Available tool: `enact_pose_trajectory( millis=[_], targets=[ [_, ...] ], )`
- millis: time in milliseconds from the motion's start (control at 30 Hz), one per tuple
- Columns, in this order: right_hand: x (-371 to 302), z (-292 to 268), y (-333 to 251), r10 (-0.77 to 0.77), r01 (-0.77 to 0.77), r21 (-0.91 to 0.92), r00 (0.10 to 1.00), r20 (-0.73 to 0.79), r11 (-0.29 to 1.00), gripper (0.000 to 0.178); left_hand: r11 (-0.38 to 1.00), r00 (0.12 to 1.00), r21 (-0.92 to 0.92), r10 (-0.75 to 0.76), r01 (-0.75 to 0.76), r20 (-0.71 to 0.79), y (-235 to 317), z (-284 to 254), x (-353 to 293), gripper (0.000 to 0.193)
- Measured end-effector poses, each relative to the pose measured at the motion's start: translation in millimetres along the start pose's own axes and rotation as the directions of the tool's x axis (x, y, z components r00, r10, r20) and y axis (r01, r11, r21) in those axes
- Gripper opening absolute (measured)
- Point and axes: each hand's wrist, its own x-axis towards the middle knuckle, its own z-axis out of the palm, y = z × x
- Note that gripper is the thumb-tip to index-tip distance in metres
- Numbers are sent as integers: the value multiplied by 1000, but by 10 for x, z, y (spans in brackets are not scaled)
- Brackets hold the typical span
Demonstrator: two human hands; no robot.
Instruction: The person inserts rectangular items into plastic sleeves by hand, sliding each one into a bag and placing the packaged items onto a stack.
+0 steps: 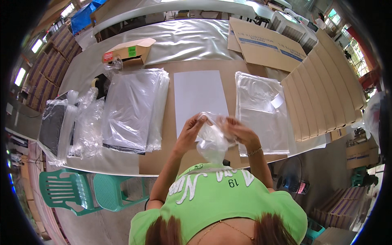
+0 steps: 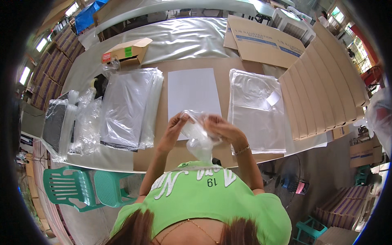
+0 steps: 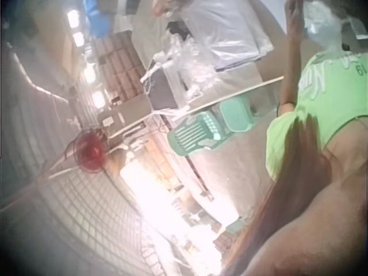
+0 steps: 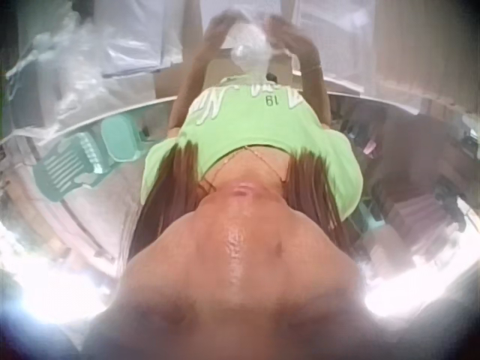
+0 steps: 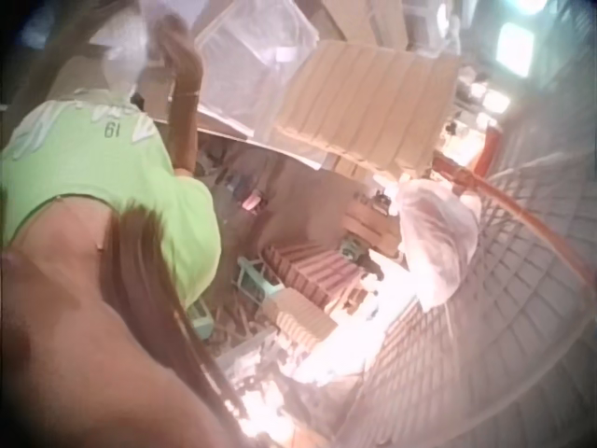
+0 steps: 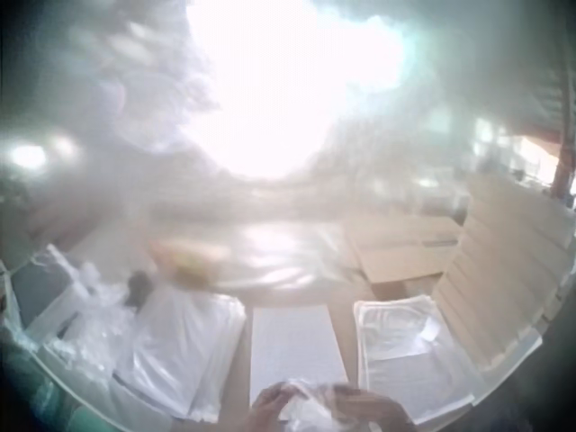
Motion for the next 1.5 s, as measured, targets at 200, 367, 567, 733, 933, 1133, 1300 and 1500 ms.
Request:
enact_pose_trajectory(
  millis=[200,367,567,733,933,1133,1300,1500],
  targets=[
    [-43,-213,96,9,-123,285,928,373,951,49,799,984,-601,-129,31,-121,-151,-61,-43,21],
    [-155,-414,272,127,-159,139,969,211,978,51,614,919,-782,-235,-111,-315,336,57,-2,28],
    [-526,-688,476,-278,360,356,924,-261,862,48,314,870,-811,-159,493,467,-220,-480,-75,48],
    [-517,-897,275,-449,580,420,811,-375,698,46,573,785,-563,-562,596,259,-219,110,-431,54],
    [-314,-909,318,-406,561,378,813,-417,737,46,550,917,-746,-334,376,216,-643,-23,-485,57],
    [-487,-362,595,-448,365,-447,889,-92,816,44,638,988,-757,46,-141,-146,69,-280,-309,55],
    [-398,-446,926,28,-236,513,925,379,826,37,500,975,-838,140,-218,-170,295,-456,-111,60],
    [46,-830,507,-587,4,804,686,430,594,39,398,988,-911,53,109,142,-417,-719,-296,62]
  ],
)
